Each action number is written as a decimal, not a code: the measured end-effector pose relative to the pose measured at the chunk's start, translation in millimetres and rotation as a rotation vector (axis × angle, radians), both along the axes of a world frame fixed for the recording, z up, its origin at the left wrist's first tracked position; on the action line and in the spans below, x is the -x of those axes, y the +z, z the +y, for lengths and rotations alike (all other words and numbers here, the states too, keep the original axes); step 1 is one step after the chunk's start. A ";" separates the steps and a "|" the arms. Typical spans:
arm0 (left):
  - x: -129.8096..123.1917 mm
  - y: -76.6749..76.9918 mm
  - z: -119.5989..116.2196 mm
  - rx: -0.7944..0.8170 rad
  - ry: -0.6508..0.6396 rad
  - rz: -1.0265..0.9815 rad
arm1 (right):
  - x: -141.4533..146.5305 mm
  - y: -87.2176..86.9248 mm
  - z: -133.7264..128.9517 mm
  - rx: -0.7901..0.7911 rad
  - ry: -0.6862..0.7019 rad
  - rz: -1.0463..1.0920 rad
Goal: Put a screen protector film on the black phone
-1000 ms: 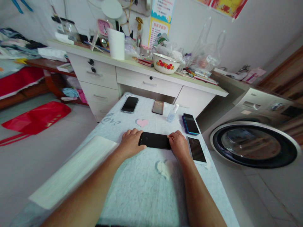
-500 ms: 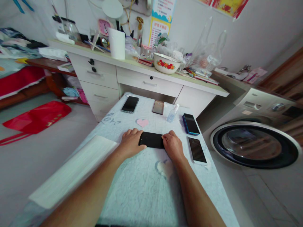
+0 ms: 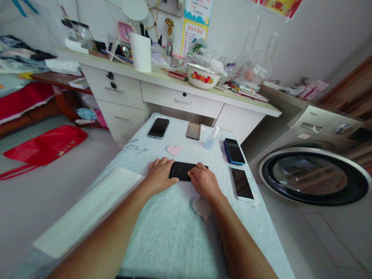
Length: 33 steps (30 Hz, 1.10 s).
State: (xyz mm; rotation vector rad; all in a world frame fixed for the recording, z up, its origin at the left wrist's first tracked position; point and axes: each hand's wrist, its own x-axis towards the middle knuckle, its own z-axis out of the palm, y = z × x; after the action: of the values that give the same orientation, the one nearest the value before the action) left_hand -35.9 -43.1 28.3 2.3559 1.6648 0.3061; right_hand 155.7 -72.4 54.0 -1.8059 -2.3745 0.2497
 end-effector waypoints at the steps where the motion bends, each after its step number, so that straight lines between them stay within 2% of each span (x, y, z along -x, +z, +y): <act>1: 0.0 0.3 0.2 0.002 -0.001 0.000 | -0.3 -0.5 0.2 -0.002 0.005 0.000; 8: 0.4 -1.1 1.3 0.016 0.007 0.016 | -14.6 -3.9 4.2 -0.055 -0.070 -0.006; 16: 0.8 -2.1 1.4 0.014 0.001 0.005 | -41.2 -8.0 11.4 -0.098 -0.283 -0.020; 19: 1.2 -2.3 1.7 0.007 -0.003 -0.007 | -45.9 -9.5 13.3 -0.110 -0.320 -0.011; 33: 0.1 -2.1 2.0 0.028 0.006 -0.029 | -39.0 0.1 15.5 -0.036 -0.318 -0.155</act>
State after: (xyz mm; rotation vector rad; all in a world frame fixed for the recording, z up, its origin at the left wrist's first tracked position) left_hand -36.0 -41.2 26.2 2.3157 1.6529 0.3148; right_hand 194.7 -57.0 54.1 -2.2189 -2.1213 0.0303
